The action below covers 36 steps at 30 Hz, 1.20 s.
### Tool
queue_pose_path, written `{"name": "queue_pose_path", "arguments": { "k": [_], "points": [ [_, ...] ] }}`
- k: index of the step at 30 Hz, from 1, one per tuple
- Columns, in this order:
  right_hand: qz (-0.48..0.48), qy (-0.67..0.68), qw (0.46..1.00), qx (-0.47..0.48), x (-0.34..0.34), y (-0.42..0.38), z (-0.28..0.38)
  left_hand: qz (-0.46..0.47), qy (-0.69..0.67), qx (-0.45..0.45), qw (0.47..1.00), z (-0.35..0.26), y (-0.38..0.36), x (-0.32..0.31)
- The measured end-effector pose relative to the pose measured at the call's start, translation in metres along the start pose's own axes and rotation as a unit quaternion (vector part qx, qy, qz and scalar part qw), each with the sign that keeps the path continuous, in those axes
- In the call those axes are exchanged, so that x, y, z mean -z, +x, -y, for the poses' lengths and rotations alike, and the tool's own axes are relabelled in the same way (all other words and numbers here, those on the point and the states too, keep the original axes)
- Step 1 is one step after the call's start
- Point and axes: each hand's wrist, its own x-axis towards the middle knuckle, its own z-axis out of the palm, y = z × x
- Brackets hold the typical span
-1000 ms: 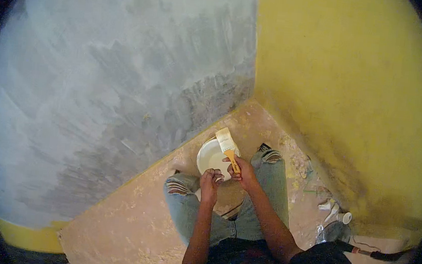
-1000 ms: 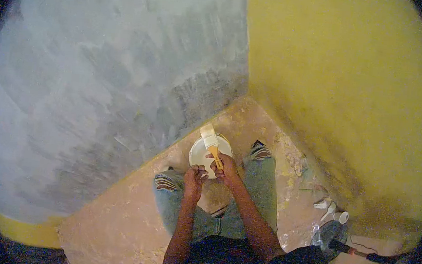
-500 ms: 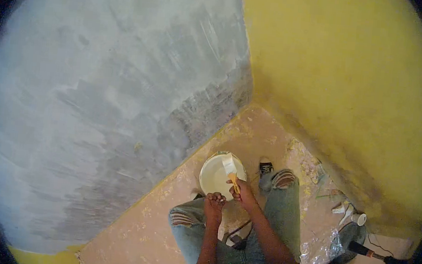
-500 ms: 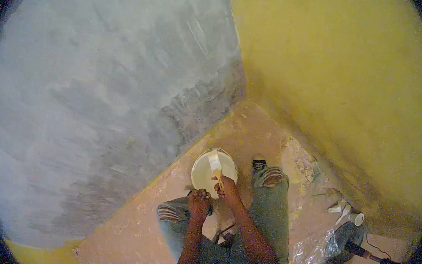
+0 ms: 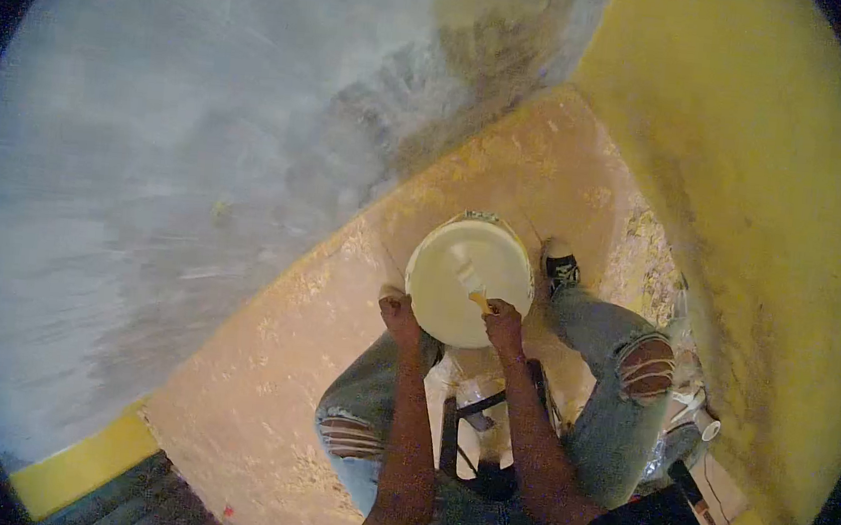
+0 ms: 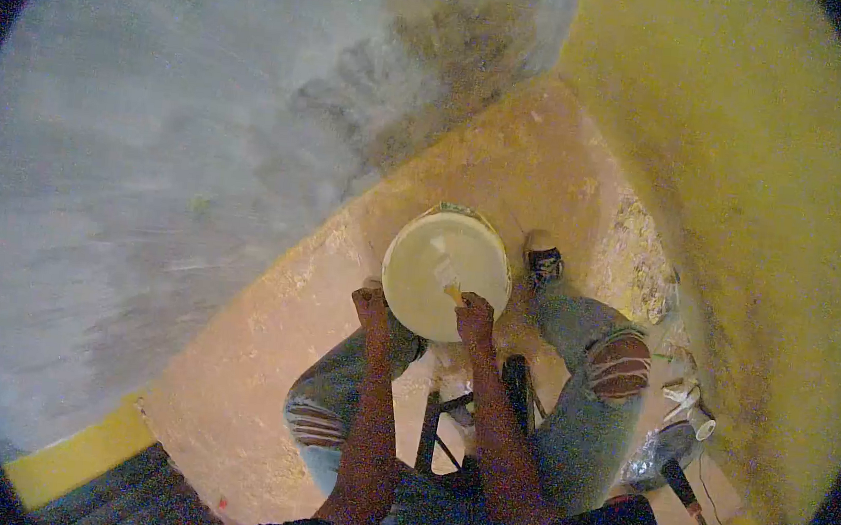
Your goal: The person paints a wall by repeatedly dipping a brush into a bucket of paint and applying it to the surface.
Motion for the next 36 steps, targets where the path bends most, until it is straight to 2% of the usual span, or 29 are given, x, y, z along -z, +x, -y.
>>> {"name": "queue_pose_path", "arguments": {
  "k": [1,3,4,5,6,7,8,9,10,11,12,14,15,17,19,20,21,23,24,25,26,30,33,36],
  "points": [
    [0.006,-0.004,1.000,-0.004,-0.007,0.006,-0.007,-0.030,0.018,-0.020,0.999,0.013,0.003,-0.004],
    [0.014,-0.132,0.991,0.022,-0.022,0.014,-0.018,-0.057,0.046,-0.032,0.997,0.031,0.005,0.002],
    [0.019,-0.133,0.991,0.017,-0.031,0.019,-0.023,-0.031,0.192,-0.076,0.978,0.045,0.010,0.008],
    [0.000,-0.186,0.982,0.010,-0.039,0.025,-0.027,0.000,0.333,-0.118,0.936,0.059,0.012,0.013],
    [-0.020,-0.239,0.971,0.003,-0.047,0.030,-0.030,0.002,0.336,-0.113,0.935,0.070,0.012,0.017],
    [-0.016,-0.240,0.971,-0.002,-0.054,0.035,-0.031,0.016,0.225,-0.013,0.974,0.058,0.011,0.015],
    [-0.012,-0.268,0.963,0.010,-0.060,0.039,-0.029,0.030,0.107,0.087,0.990,0.038,0.010,0.011],
    [-0.007,-0.295,0.955,0.023,-0.064,0.044,-0.028,0.040,-0.012,0.186,0.982,0.017,0.008,0.004],
    [-0.004,-0.296,0.955,0.019,-0.067,0.049,-0.024,0.047,-0.132,0.278,0.950,0.001,0.005,-0.003],
    [0.032,-0.318,0.948,-0.002,-0.066,0.056,-0.018,0.052,-0.250,0.361,0.897,0.007,0.000,-0.006],
    [0.068,-0.341,0.937,-0.025,-0.067,0.060,-0.010,0.050,-0.248,0.364,0.896,0.010,-0.008,-0.005],
    [0.082,-0.351,0.932,-0.036,-0.072,0.068,0.002,0.092,-0.060,0.209,0.972,0.028,-0.023,-0.003],
    [0.096,-0.361,0.927,-0.045,-0.075,0.069,0.007,0.092,-0.060,0.211,0.971,0.025,-0.024,-0.006],
    [0.103,-0.383,0.918,-0.024,-0.086,0.073,0.000,0.049,0.024,0.255,0.965,-0.020,-0.022,-0.023],
    [0.111,-0.402,0.909,-0.002,-0.094,0.071,-0.006,0.059,0.071,0.242,0.966,0.133,-0.054,0.018],
    [0.116,-0.412,0.904,0.005,-0.099,0.071,-0.005,0.068,0.117,0.229,0.964,0.199,-0.017,0.012],
    [0.120,-0.423,0.898,0.013,-0.101,0.072,-0.004,0.068,0.117,0.229,0.964,0.185,-0.020,0.012],
    [0.133,-0.419,0.898,0.021,-0.103,0.070,-0.007,0.150,0.189,0.040,0.969,0.109,-0.033,0.009],
    [0.145,-0.416,0.897,0.029,-0.103,0.069,-0.008,0.150,0.190,0.039,0.969,0.075,-0.034,0.002],
    [0.144,-0.414,0.898,0.030,-0.101,0.068,-0.010,0.133,0.158,0.115,0.972,0.041,-0.034,-0.009],
    [0.131,-0.409,0.902,0.037,-0.101,0.067,-0.010,0.116,0.125,0.192,0.966,0.036,-0.033,-0.012],
    [0.113,-0.405,0.905,0.061,-0.103,0.065,-0.019,0.139,0.133,0.220,0.956,0.051,-0.032,-0.007],
    [0.067,-0.397,0.910,0.098,-0.092,0.063,-0.030,0.138,0.129,0.180,0.965,0.049,-0.038,-0.004],
    [0.066,-0.389,0.916,0.080,-0.081,0.066,-0.024,0.172,0.134,0.230,0.949,0.046,-0.031,0.000]
  ]
}}
